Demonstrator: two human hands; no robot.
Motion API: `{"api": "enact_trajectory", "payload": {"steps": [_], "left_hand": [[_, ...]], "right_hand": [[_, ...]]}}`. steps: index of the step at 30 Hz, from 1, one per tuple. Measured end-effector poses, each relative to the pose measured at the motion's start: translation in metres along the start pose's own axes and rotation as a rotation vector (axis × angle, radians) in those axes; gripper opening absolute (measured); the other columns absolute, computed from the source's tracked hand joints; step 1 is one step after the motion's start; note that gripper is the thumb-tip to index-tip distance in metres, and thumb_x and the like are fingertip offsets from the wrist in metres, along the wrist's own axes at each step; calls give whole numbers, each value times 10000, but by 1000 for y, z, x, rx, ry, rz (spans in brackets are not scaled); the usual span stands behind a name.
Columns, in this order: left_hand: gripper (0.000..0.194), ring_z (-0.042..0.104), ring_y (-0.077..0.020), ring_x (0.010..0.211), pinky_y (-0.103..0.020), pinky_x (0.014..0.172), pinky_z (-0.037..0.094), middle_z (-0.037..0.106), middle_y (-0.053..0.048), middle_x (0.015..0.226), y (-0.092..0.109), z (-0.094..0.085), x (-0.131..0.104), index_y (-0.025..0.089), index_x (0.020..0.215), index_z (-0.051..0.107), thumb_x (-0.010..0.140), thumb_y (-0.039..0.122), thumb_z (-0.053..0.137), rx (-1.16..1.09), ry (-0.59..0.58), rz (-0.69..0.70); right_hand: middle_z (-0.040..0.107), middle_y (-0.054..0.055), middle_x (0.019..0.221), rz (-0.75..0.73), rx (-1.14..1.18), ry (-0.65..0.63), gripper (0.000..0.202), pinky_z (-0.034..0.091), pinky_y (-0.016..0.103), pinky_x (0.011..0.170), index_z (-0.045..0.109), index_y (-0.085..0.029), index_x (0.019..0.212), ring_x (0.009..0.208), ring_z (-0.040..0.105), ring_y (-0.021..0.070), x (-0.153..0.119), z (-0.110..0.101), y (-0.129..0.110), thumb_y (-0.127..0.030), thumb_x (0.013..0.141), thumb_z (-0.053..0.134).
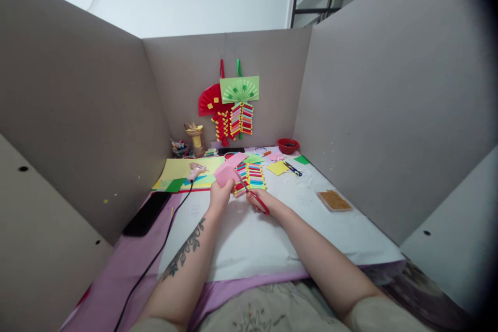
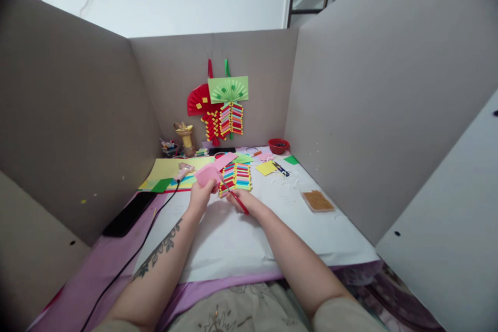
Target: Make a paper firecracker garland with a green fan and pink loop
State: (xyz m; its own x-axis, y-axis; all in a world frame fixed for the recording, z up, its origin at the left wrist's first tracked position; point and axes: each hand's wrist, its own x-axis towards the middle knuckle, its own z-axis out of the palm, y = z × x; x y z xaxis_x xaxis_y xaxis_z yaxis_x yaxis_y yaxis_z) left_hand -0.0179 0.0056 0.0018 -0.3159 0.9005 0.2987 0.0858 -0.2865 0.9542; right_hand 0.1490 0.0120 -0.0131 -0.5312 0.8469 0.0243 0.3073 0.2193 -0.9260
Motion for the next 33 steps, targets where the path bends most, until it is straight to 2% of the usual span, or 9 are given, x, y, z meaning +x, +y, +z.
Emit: {"api": "enact_trajectory", "payload": {"steps": [5, 12, 17, 26, 31, 33], "left_hand": [[213, 461, -107, 502, -212, 477, 367, 511, 17, 522, -1, 0, 0, 153, 564, 522, 674, 325, 582, 11, -12, -3], [193, 463, -109, 507, -211, 475, 371, 511, 15, 523, 2, 0, 0, 151, 573, 533, 677, 309, 574, 13, -10, -3], [190, 465, -111, 499, -211, 470, 374, 516, 15, 518, 6, 2, -2, 149, 585, 536, 673, 311, 582, -14, 1, -19], [164, 469, -110, 490, -213, 476, 374, 520, 14, 504, 11, 2, -5, 142, 573, 543, 651, 283, 577, -15, -44, -21], [157, 445, -99, 478, -212, 476, 365, 507, 23, 486, 13, 3, -7, 147, 534, 533, 638, 258, 571, 10, -78, -47], [160, 445, -100, 478, -213, 474, 365, 507, 23, 483, 14, 3, -7, 147, 532, 531, 642, 258, 567, 5, -88, -41]], "right_hand": [[365, -68, 516, -61, 26, -26, 482, 272, 178, 365, 621, -148, 885, 377, 317, 56, -1, -2, 1, -586, 814, 433], [402, -54, 502, -39, -9, -2, 456, 270, 172, 373, 572, -146, 747, 396, 353, 60, 5, -3, 13, -583, 805, 457], [383, -56, 475, -29, -9, 22, 419, 250, 172, 383, 547, -148, 672, 403, 346, 60, 5, -3, 9, -541, 800, 479], [364, -66, 440, 22, 26, 12, 352, 249, 186, 359, 571, -160, 706, 363, 311, 66, -1, -2, -2, -496, 786, 504], [336, -78, 470, -2, 58, -3, 317, 246, 179, 359, 612, -163, 859, 367, 281, 59, -1, -2, -2, -456, 781, 518], [331, -78, 476, -3, 69, -15, 309, 241, 179, 359, 613, -163, 863, 372, 277, 60, -1, -3, -3, -445, 773, 526]]}}
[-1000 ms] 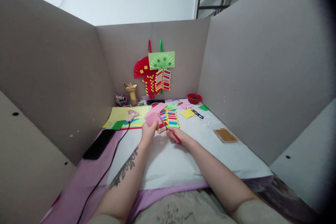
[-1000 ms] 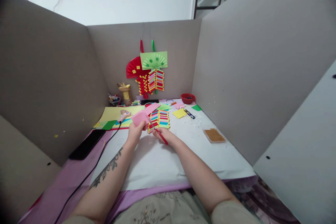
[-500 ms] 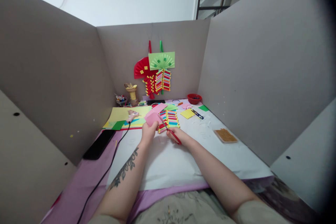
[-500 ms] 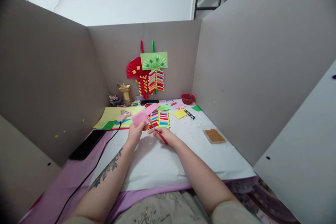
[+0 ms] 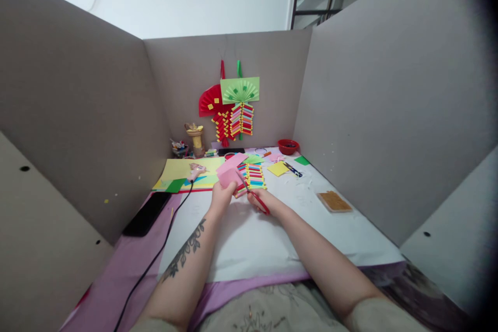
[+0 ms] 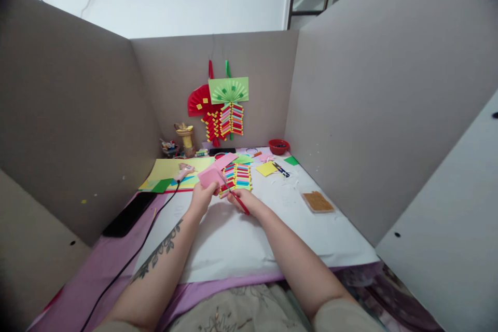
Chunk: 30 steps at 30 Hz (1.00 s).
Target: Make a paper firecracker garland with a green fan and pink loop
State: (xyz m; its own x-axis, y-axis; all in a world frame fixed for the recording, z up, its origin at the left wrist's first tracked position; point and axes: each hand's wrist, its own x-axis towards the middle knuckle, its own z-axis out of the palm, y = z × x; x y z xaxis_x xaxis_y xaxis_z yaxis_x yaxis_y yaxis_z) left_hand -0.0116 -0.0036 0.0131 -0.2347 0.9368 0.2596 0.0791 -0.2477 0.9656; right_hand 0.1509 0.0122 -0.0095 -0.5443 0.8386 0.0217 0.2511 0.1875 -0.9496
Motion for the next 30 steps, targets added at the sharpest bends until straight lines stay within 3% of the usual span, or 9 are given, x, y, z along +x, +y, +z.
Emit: {"api": "enact_trajectory", "payload": {"steps": [8, 17, 26, 30], "left_hand": [[144, 455, -108, 486, -210, 459, 357, 512, 18, 489, 2, 1, 0, 145, 553, 542, 639, 258, 569, 0, 17, -13], [147, 474, -110, 495, -210, 481, 370, 532, 10, 499, 5, 3, -4, 142, 543, 548, 638, 252, 570, 12, -25, 3], [120, 473, -113, 494, -209, 469, 368, 537, 9, 505, 7, 4, -3, 133, 595, 577, 627, 249, 583, -6, -17, -23], [113, 473, -114, 501, -207, 480, 373, 536, 4, 505, 12, 4, -6, 134, 571, 571, 627, 232, 579, 2, -49, -19]], "right_hand": [[355, -64, 456, -49, -12, 8, 278, 266, 187, 382, 582, -165, 732, 401, 335, 76, -1, -1, -1, -440, 753, 550], [341, -67, 461, -2, 22, 26, 338, 236, 193, 361, 576, -174, 746, 367, 298, 67, 1, 0, 3, -506, 782, 521], [355, -62, 436, -19, -11, 42, 369, 224, 193, 365, 506, -179, 622, 367, 312, 68, -1, 0, -2, -517, 769, 525], [332, -71, 449, 14, 44, 33, 319, 215, 200, 356, 533, -185, 686, 355, 288, 68, 1, 0, 2, -490, 777, 514]]}}
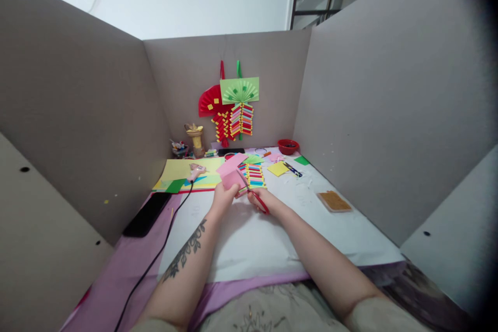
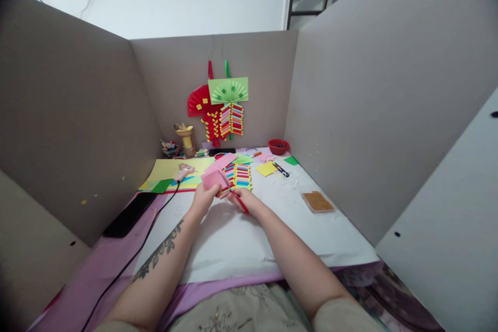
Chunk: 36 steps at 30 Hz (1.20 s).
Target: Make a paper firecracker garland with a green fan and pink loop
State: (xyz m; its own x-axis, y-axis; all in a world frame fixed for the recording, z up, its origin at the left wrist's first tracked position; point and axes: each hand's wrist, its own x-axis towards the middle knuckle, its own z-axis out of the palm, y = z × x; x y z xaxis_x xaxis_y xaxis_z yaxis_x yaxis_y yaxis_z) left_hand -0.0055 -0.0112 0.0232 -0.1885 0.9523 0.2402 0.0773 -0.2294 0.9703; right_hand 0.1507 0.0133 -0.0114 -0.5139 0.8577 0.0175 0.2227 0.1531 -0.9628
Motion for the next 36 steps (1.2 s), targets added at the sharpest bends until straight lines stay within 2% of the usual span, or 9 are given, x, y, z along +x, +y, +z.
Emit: {"api": "enact_trajectory", "payload": {"steps": [11, 19, 25, 28, 33, 36], "left_hand": [[135, 478, -110, 502, -209, 490, 372, 542, 8, 507, -5, -1, 1, 134, 572, 580, 642, 249, 569, 31, -14, 12], [119, 490, -116, 501, -213, 488, 379, 551, 9, 511, -8, 0, 3, 133, 601, 595, 633, 244, 566, 17, -10, -1], [130, 475, -109, 495, -213, 494, 373, 540, 10, 497, -11, -2, 4, 139, 546, 567, 632, 236, 569, 4, -9, 20], [159, 470, -110, 493, -217, 490, 370, 529, 12, 493, -14, -4, 7, 140, 538, 551, 647, 254, 571, 13, 31, 36], [194, 472, -110, 507, -219, 494, 380, 526, 23, 519, -16, -7, 11, 143, 587, 550, 666, 316, 591, -20, 161, 48], [212, 472, -108, 510, -217, 493, 379, 531, 23, 535, -15, -7, 10, 142, 603, 553, 666, 338, 603, -27, 211, 42]], "right_hand": [[342, -57, 448, -58, -56, 32, 375, 238, 206, 391, 506, -178, 612, 398, 320, 78, -4, 0, -7, -517, 771, 519], [337, -61, 431, -48, -52, 12, 369, 226, 201, 384, 572, -165, 684, 390, 312, 79, -3, -1, -6, -523, 765, 532], [356, -68, 469, 23, -2, 3, 329, 234, 189, 368, 518, -171, 688, 385, 320, 68, -1, 1, -3, -490, 768, 534], [367, -71, 487, 57, 0, -17, 333, 258, 180, 371, 513, -171, 724, 394, 335, 67, -2, 1, -4, -499, 779, 516], [410, -59, 528, -10, -57, -58, 410, 284, 179, 377, 509, -164, 726, 398, 341, 58, -2, -1, -2, -558, 814, 441], [406, -60, 520, 21, -89, -46, 416, 273, 172, 373, 521, -163, 744, 394, 341, 55, -1, -1, 2, -561, 827, 431]]}}
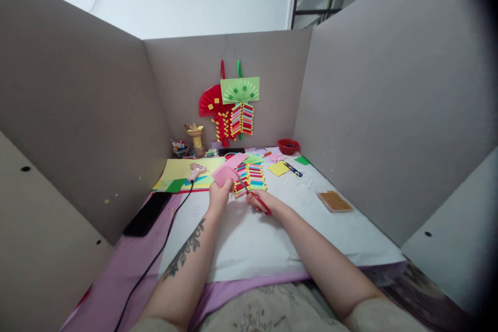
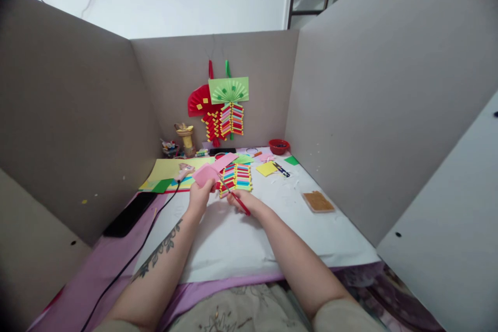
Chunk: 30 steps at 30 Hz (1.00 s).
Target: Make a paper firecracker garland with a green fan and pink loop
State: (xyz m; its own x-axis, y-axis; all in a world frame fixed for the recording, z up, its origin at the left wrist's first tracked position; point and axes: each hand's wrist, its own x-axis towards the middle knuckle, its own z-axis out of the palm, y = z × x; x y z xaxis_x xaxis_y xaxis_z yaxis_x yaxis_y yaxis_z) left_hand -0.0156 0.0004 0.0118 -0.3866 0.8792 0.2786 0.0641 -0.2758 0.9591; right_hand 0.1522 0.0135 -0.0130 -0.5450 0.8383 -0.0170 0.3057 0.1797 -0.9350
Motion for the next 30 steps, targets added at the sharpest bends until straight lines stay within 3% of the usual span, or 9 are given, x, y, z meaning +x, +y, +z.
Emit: {"api": "enact_trajectory", "payload": {"steps": [20, 30], "left_hand": [[209, 489, -117, 512, -222, 496, 386, 546, 13, 532, -3, 2, 0, 136, 626, 583, 667, 341, 596, 49, -53, -15], [201, 476, -111, 509, -216, 487, 381, 538, 15, 536, 0, 1, -2, 143, 612, 566, 668, 335, 595, 41, -63, 4]], "right_hand": [[392, -65, 498, -12, 26, 8, 434, 268, 176, 378, 584, -144, 805, 388, 331, 59, 7, 1, 10, -557, 826, 450], [367, -73, 476, -3, 34, 33, 347, 236, 184, 393, 536, -154, 714, 399, 327, 59, 1, 4, -6, -493, 781, 501]]}}
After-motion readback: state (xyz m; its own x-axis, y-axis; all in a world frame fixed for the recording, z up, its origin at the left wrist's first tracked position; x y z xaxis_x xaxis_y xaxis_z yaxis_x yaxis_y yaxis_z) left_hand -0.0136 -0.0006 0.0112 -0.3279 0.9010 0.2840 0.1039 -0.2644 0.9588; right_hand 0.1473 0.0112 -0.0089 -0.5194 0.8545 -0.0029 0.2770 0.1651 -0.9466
